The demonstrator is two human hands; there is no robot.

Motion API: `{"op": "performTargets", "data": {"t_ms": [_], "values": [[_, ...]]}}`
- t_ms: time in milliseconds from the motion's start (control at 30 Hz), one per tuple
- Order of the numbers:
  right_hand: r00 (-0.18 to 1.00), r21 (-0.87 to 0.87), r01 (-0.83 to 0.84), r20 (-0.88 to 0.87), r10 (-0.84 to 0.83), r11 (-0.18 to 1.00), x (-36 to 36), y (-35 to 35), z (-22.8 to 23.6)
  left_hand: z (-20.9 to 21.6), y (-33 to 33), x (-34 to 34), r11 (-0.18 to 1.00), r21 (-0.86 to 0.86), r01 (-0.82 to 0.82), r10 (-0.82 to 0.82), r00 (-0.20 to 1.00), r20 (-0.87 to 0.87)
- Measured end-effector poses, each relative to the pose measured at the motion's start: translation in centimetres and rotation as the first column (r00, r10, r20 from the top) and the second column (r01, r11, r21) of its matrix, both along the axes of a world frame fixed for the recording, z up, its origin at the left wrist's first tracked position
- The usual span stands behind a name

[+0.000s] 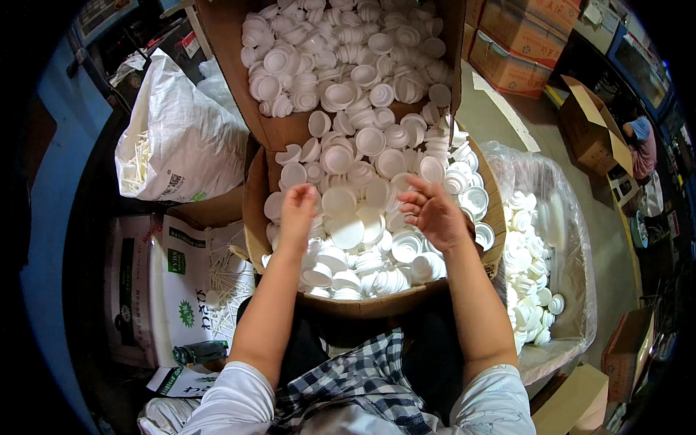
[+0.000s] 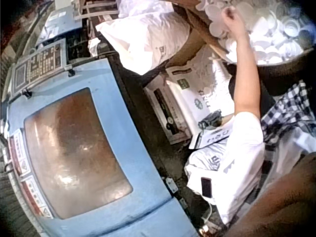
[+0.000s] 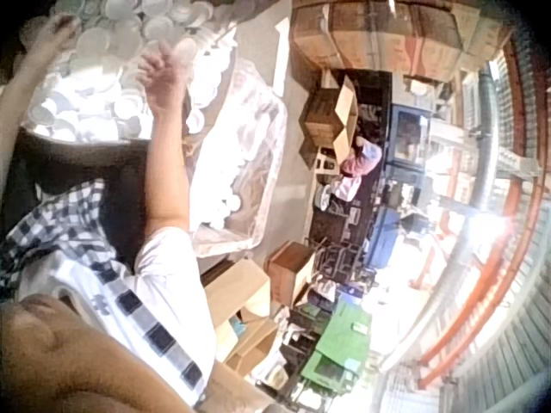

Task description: The person sits on the floor and repeatedly picks up white plastic container halves from a large cardboard box. They align and press the two halves together to form complete containers, then place the assembled units into a nearby plastic bag. The process is repeated continuously throughout the clip.

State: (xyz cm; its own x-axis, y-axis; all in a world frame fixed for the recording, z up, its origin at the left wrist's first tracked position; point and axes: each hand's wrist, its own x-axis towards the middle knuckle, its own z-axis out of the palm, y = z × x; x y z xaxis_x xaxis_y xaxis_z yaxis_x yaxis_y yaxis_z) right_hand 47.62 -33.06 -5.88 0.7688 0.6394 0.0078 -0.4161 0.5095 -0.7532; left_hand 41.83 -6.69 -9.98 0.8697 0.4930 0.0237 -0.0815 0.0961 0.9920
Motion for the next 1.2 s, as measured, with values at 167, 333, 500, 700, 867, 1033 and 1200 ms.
{"op": "performTargets", "data": {"t_ms": [167, 333, 500, 700, 867, 1033, 1200], "values": [[0.912, -0.665, 0.125, 0.369, 0.179, 0.736, -1.3, 4.7, -3.7, -1.8, -1.6, 0.8, 0.715, 0.658, 0.236, -0.162, 0.971, -0.173], [0.386, -0.755, 0.377, 0.655, 0.650, 0.537, -7.4, 8.8, -5.0, -3.0, -2.1, 0.4, 0.388, 0.825, 0.411, -0.269, 0.907, -0.325], [0.508, -0.774, 0.467, 0.630, 0.587, 0.427, -9.7, 10.3, -5.4, -1.9, -2.0, 0.2, 0.395, 0.746, 0.535, -0.258, 0.845, -0.469], [0.461, -0.661, 0.582, 0.748, 0.477, 0.473, -9.1, 10.5, -6.7, 0.6, -1.3, -0.4, 0.628, 0.691, 0.357, -0.151, 0.927, -0.342], [0.805, -0.764, 0.509, 0.586, 0.093, 0.397, -7.1, 10.9, -4.5, 3.4, 1.5, -1.1, 0.982, -0.102, 0.159, -0.133, 0.966, 0.224], [0.910, -0.461, 0.415, 0.197, -0.366, 0.784, -4.0, 9.9, -3.7, 2.3, 2.9, -1.8, 0.695, -0.675, 0.250, -0.104, 0.963, 0.249], [0.919, -0.329, 0.392, 0.184, -0.348, 0.859, -4.9, 9.8, -2.4, 0.9, -3.1, -1.8, 0.761, -0.594, 0.263, -0.232, 0.964, 0.130]]}}
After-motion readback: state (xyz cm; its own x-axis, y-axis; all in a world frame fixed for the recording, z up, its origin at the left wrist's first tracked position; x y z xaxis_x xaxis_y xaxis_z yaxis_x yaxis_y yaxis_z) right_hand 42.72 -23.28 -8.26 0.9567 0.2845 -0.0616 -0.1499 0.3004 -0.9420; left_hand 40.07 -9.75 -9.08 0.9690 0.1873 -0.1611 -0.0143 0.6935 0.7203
